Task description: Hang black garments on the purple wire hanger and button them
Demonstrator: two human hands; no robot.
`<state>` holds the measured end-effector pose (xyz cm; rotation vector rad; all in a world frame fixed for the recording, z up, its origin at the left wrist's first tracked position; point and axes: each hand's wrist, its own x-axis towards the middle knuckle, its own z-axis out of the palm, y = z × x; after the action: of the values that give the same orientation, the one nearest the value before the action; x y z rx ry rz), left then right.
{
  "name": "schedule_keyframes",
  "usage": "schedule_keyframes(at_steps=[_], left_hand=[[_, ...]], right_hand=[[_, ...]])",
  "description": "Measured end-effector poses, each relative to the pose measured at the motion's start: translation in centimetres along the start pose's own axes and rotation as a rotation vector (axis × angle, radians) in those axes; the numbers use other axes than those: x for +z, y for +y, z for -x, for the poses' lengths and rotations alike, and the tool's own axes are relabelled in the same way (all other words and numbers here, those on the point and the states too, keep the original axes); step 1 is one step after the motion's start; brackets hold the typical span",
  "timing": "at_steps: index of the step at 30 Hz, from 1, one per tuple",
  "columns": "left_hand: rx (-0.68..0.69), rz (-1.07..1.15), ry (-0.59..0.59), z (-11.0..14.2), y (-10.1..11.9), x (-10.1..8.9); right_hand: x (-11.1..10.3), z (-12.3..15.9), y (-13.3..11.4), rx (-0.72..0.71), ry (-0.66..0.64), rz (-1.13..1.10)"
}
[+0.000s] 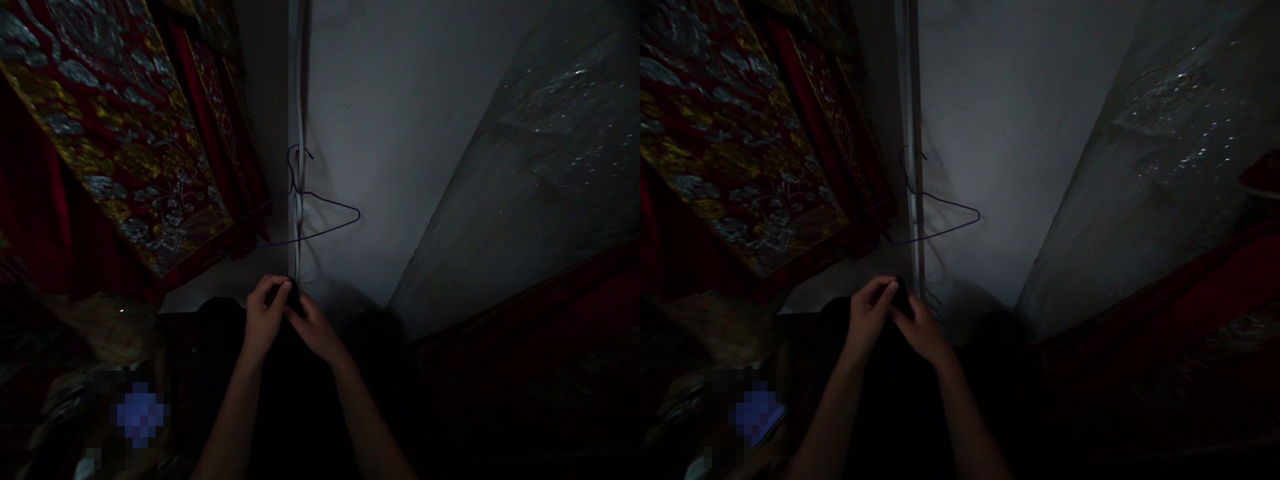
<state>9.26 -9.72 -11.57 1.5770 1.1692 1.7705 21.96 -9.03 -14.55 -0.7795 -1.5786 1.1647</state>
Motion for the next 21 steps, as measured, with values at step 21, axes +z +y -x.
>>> schedule_keyframes(at_steps=[21], left_hand=[[-0.331, -0.504, -0.586, -6.3, -3.2, -13.5]], right_hand=[[-11.3, -13.0, -2.7, -0.193, 0.118, 0.421]])
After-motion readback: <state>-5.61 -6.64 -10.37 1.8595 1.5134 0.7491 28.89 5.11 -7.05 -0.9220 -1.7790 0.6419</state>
